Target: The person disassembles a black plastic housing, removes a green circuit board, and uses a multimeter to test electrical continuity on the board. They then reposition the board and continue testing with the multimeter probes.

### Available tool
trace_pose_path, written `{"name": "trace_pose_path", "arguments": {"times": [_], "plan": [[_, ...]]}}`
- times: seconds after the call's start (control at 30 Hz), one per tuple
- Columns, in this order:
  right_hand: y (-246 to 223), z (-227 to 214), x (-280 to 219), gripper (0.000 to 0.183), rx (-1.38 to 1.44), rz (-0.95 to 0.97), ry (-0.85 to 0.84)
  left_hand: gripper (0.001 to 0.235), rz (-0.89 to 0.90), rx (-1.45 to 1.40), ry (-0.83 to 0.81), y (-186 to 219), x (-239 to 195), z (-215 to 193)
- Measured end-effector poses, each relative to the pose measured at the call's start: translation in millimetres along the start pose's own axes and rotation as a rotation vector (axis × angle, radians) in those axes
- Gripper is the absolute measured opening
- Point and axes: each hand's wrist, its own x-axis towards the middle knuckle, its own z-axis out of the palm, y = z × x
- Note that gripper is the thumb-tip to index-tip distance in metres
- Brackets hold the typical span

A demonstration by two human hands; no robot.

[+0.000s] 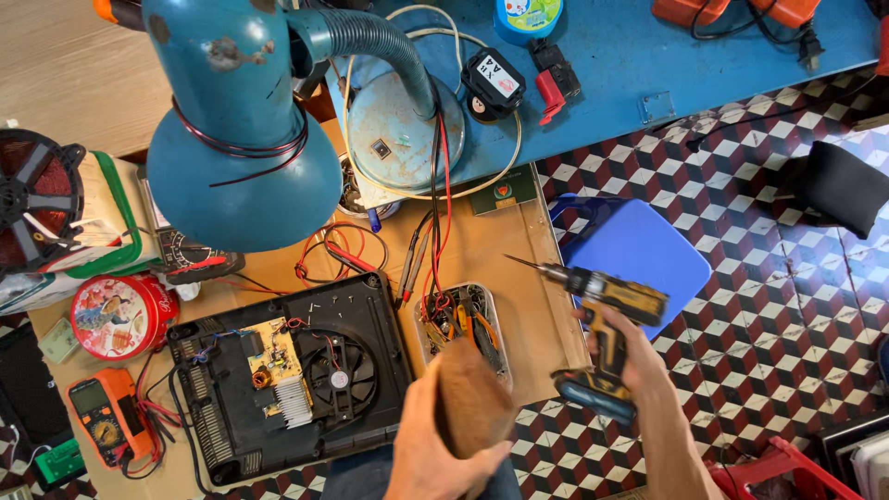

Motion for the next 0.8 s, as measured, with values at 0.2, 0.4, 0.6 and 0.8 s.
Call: {"name": "trace_pose_path", "arguments": {"times": [0.2, 0.4, 0.6, 0.8], "plan": [[-12.0, 69.7, 83.6, 0.040, -0.067, 0.142, -0.234, 0.134, -0.244, 0.124, 0.116, -101.6, -10.3, -31.2], [-30.6, 101.4, 110.4, 0.049, -0.436, 0.224, -0.326, 0.138, -0.327, 0.156, 0.078, -126.4, -17.7, -22.5], [-39.4, 130.9, 78.4, 0.059, -1.581, -0.099, -0.080, 0.128, -0.279, 0.098, 0.099, -78.3, -22.7, -14.2], [34.2, 128.8, -44.3, 0.048, -1.367, -0.344, 0.253, 0.119, -0.335, 0.069, 0.212, -53.8, -34.8, -37.4]]}}
